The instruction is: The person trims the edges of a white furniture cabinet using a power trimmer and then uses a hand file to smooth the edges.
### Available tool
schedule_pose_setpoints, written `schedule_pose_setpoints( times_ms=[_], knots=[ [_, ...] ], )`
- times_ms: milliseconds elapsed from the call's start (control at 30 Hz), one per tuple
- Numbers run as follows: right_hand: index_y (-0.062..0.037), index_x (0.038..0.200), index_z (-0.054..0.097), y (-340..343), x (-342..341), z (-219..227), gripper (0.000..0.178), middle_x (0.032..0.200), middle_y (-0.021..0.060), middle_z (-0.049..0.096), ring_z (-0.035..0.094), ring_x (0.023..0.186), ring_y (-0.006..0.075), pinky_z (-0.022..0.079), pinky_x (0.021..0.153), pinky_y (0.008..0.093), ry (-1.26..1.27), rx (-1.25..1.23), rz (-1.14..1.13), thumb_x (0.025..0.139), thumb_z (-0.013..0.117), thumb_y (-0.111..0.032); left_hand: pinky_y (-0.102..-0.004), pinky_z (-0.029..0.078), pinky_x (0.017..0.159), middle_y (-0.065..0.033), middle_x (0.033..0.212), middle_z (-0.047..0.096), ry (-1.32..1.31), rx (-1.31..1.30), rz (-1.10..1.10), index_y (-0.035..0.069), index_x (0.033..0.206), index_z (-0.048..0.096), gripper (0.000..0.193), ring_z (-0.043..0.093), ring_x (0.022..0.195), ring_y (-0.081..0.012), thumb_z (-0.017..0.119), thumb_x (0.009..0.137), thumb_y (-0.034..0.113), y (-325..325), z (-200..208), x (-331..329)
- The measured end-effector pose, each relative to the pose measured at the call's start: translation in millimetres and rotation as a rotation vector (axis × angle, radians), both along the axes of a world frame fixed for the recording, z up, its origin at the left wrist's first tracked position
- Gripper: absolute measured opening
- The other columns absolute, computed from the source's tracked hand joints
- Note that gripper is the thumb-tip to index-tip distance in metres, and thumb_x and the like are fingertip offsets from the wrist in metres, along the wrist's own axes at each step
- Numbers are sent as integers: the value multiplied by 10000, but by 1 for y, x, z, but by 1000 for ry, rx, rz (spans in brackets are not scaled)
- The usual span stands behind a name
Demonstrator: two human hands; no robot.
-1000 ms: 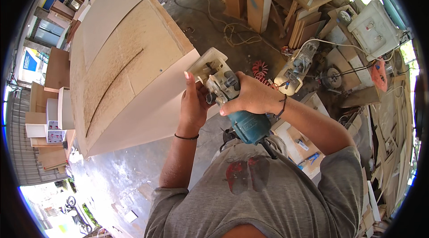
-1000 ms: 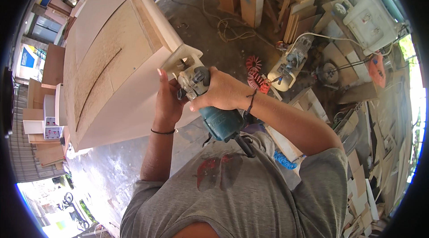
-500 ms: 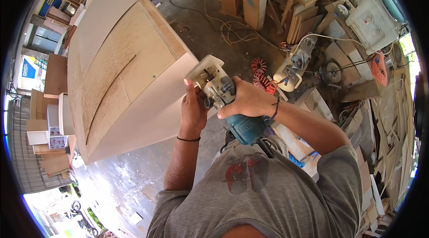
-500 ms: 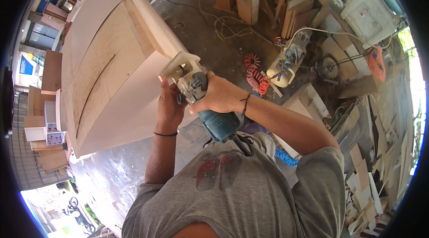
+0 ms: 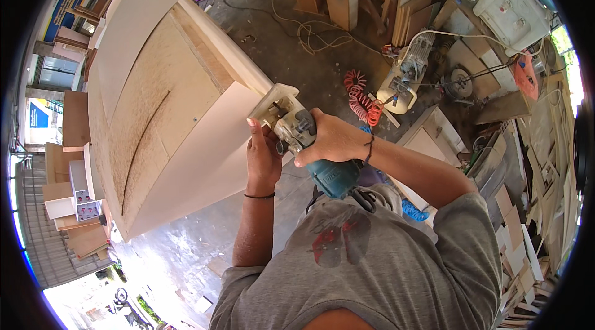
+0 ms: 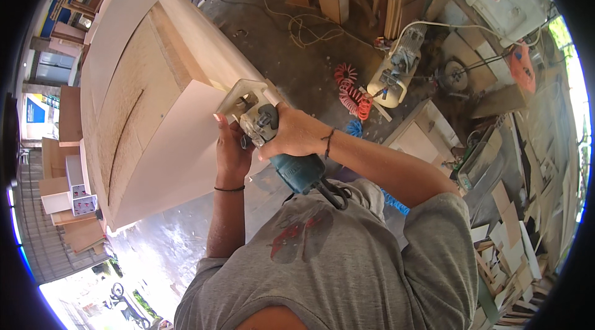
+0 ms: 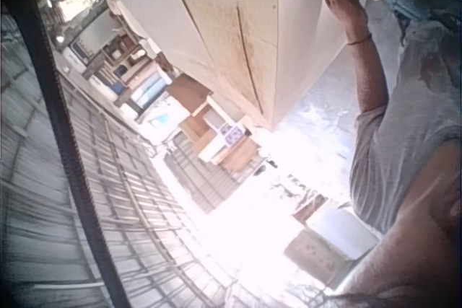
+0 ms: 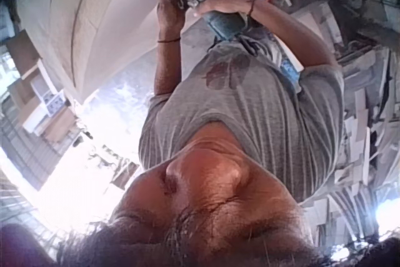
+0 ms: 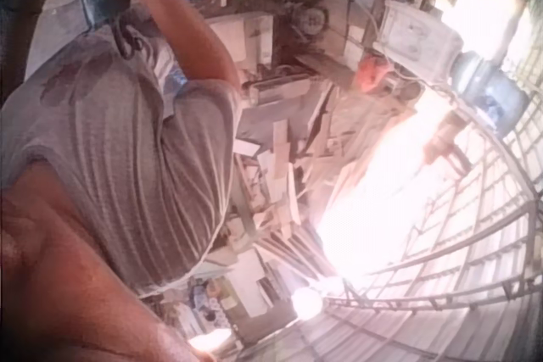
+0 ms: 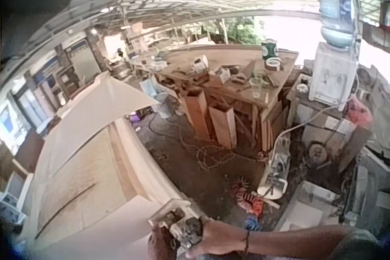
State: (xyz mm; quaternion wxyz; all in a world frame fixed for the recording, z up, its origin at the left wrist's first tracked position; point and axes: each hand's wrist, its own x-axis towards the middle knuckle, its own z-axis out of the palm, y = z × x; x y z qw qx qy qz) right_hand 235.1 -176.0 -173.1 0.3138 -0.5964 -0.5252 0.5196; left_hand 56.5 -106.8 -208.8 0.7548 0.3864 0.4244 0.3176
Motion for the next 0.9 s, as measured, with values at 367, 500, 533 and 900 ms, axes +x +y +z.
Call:
schedule_pose_setpoints(
  times_ms=[367, 500, 533, 900],
  knots=[
    [149, 1220, 412, 1, -3, -24, 914, 1085, 286, 602, 614, 1021, 360, 475, 889, 346, -11, -89, -10, 598, 821, -383, -365, 459, 906, -134, 1177, 605, 15, -14, 30, -40, 1275, 496, 844, 579, 1076, -215, 265, 933, 696, 0, -23, -1],
    [155, 1217, 418, 0, -5, -37, 910, 1086, 294, 603, 616, 1020, 366, 477, 892, 352, 6, -65, -23, 587, 821, -364, -373, 449, 936, -140, 1189, 598, 48, -22, -5, -43, 1264, 504, 858, 577, 1081, -226, 258, 927, 706, 4, -37, -8],
    [153, 1216, 423, 0, -5, -42, 907, 1081, 293, 606, 617, 1018, 366, 478, 892, 353, 11, -65, -29, 584, 821, -359, -372, 448, 938, -140, 1186, 599, 41, -27, 0, -42, 1262, 505, 858, 577, 1080, -225, 262, 925, 709, 4, -38, -8],
    [135, 1217, 434, 0, -11, -73, 899, 1066, 281, 619, 621, 1012, 356, 472, 899, 357, 60, -78, -57, 560, 838, -326, -370, 443, 945, -122, 1203, 598, 27, -14, 10, -22, 1283, 495, 856, 566, 1103, -216, 315, 905, 725, 5, -67, -13]
  ],
)
